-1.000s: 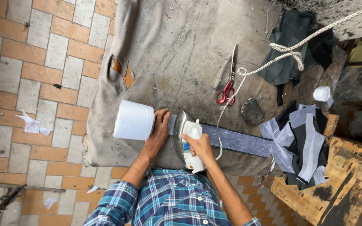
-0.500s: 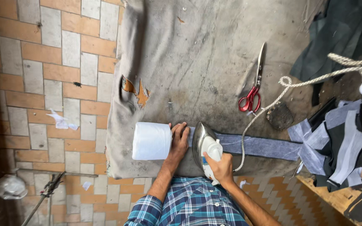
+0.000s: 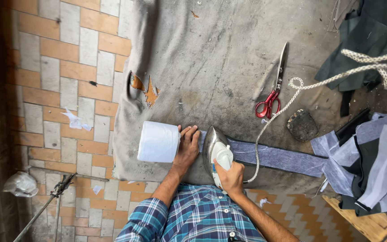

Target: The person unrolls a strip of white fusible interfacing from a roll onto dark fabric strips laid on a padded table, smooths it flat, presses it with a clothes iron, and cuts the interfacing free with scissors. The person repeats this lay-out, iron, and cut cycle on successive fabric strips.

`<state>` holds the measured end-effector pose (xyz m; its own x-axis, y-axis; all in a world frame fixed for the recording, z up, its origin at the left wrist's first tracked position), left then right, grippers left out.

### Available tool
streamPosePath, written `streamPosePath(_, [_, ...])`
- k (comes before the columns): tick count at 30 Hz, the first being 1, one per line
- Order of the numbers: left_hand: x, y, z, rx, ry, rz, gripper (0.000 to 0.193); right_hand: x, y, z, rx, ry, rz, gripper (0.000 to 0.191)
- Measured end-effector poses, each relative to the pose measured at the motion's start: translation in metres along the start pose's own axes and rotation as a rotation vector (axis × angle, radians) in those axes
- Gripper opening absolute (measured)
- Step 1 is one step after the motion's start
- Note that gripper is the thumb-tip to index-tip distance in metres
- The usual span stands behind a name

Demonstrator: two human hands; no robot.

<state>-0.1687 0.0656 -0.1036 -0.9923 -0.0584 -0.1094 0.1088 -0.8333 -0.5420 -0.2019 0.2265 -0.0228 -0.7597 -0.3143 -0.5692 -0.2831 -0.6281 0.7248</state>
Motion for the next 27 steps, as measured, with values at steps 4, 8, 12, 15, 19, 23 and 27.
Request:
streamPosePath(4, [0.003, -0.001, 0.004, 0.042, -0.034, 0.0, 0.039, -0.002, -0.02, -0.002, -0.074, -0.077, 0.002, 0.037])
streamPosePath(8, [0.005, -0.004, 0.008, 0.065, -0.096, -0.001, 0.035, 0.008, -0.039, -0.006, -0.232, -0.122, 0.166, 0.055])
streamPosePath(12, [0.008, -0.01, 0.018, 0.063, -0.108, -0.003, 0.033, 0.025, -0.058, -0.012, 0.029, -0.037, 0.138, 0.051])
streamPosePath(15, [0.009, -0.014, 0.027, 0.045, -0.206, -0.033, 0.024, 0.032, -0.07, -0.029, 0.575, 0.274, -0.077, 0.038])
streamPosePath(19, [0.01, -0.015, 0.023, 0.113, -0.095, -0.023, 0.032, 0.01, -0.068, 0.001, 0.628, 0.38, -0.021, 0.039])
streamPosePath(23, [0.012, -0.016, 0.023, 0.164, -0.082, -0.021, 0.033, -0.017, -0.07, 0.044, 0.259, 0.358, 0.024, 0.03])
streamPosePath(27, [0.015, -0.021, 0.017, 0.295, 0.0, 0.01, 0.035, -0.013, -0.056, 0.07, -0.51, 0.293, 0.008, 0.04])
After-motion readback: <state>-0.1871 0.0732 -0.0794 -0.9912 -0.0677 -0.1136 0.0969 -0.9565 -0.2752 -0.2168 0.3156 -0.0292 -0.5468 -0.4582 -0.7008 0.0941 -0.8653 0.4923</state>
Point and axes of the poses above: each hand's wrist, its own x-axis towards the middle knuckle, its own z-axis out of the back of the hand, y = z × x, the point moved 7 cm from there along x, towards the middle knuckle, and after that the axes turned 13 degrees about y, right-handed, at the moved point
